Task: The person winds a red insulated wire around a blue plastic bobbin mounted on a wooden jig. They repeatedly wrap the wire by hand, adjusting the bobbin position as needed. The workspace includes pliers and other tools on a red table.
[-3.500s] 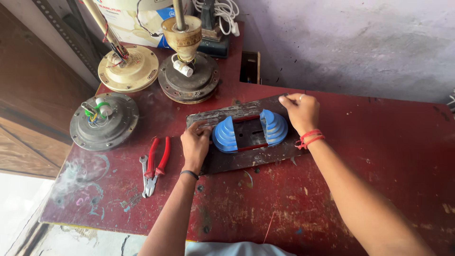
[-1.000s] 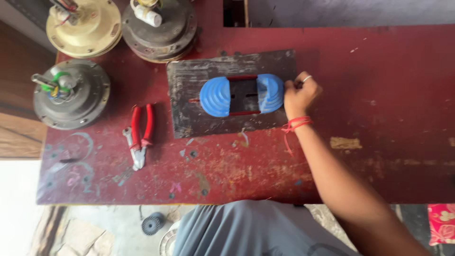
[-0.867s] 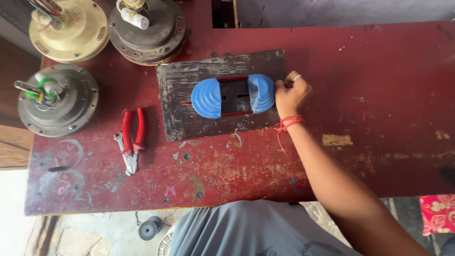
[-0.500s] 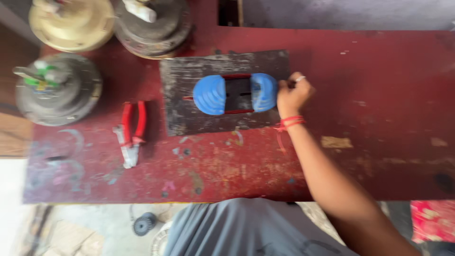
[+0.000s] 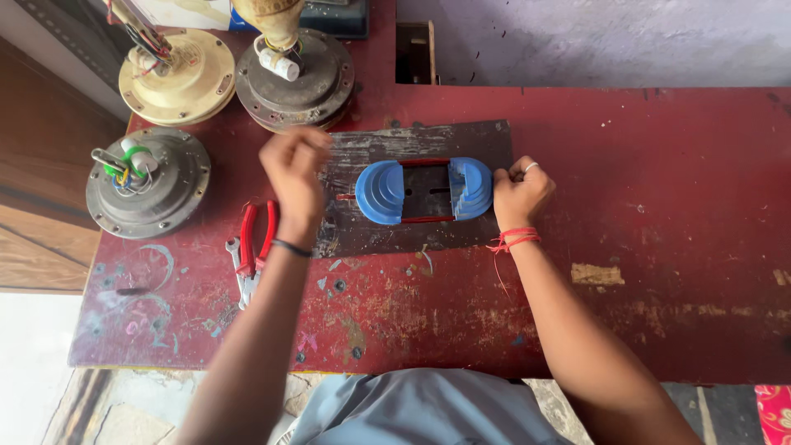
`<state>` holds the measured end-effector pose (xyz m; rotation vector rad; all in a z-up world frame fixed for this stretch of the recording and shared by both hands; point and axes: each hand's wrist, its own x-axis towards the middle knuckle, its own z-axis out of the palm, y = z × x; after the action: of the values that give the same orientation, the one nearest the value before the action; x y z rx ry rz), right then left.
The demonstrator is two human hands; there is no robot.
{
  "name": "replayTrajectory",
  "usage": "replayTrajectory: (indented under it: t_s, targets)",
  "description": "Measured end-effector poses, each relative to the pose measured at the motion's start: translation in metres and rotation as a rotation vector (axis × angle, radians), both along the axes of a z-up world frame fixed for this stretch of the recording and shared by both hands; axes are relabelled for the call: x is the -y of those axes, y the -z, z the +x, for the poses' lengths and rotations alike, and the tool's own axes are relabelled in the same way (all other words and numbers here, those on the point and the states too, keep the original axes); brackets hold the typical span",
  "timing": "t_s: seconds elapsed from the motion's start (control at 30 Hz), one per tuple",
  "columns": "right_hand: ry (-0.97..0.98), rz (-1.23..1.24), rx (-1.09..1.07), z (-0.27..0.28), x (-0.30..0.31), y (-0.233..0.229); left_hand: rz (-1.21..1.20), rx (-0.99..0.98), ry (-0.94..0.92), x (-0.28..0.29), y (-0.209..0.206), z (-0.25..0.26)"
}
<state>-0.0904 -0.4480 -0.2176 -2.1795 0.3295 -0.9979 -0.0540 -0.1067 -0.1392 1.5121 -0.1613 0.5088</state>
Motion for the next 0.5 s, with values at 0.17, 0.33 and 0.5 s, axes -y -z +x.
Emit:
replayTrajectory:
  t_s: [0.17,0.33,0.5]
  targets:
    - [-0.016,-0.004,-0.01,-0.002,-0.002,-0.006,0.243,-0.013,0.374,0.028,0.041,-0.036]
    - [-0.005,0.042,-0.072,-0.01,-0.002,-0.017,0.626,0.114,0.334,0.034,0.02,-0.055]
    - [-0.021,-0.266,-0.072,-0.04,-0.005,-0.023,0.709,0.077,0.242,0.042,0.014,-0.059]
